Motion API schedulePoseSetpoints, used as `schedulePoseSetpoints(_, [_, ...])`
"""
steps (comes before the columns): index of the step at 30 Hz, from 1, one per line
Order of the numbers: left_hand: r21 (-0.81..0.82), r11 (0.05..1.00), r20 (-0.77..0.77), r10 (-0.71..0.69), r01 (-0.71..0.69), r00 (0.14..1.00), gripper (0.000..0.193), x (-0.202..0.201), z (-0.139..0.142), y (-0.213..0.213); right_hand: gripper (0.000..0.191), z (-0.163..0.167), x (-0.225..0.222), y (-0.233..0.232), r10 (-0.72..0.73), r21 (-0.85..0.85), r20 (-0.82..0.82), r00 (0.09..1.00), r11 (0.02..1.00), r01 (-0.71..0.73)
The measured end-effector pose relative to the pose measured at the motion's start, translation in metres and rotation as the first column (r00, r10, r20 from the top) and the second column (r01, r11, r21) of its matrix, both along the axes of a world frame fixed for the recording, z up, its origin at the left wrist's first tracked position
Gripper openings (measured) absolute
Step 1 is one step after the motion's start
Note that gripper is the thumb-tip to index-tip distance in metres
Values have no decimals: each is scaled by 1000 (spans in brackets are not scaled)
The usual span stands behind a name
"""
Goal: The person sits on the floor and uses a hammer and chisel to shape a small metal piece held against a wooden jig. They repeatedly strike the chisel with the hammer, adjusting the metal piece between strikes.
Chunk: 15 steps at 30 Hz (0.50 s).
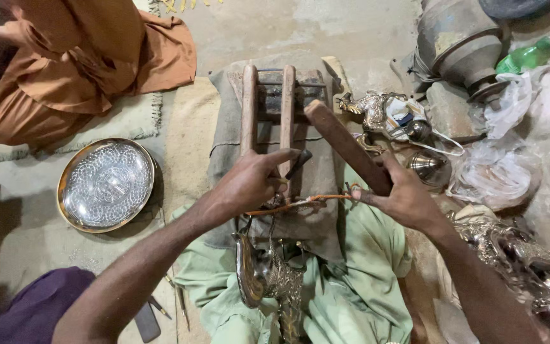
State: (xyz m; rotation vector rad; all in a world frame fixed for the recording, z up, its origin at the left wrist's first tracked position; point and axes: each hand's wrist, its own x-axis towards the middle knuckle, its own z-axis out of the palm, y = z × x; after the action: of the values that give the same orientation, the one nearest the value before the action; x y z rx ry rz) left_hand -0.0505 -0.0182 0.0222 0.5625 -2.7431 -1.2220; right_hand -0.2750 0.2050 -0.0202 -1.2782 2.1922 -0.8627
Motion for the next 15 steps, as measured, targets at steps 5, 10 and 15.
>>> schedulePoseSetpoints(5, [-80,996,23,-34,35,999,61,-4,5,3,70,-52,11,28,-85,5,159,984,996,85])
schedulePoseSetpoints(10, [-71,997,-7,-7,7,1000,64,2,7,4,62,-70,15,37,-81,6,237,968,997,82])
schedulePoseSetpoints(15, [-44,999,24,-7,8,1000,64,4,6,2,61,-64,13,30,-80,0,186,979,997,81])
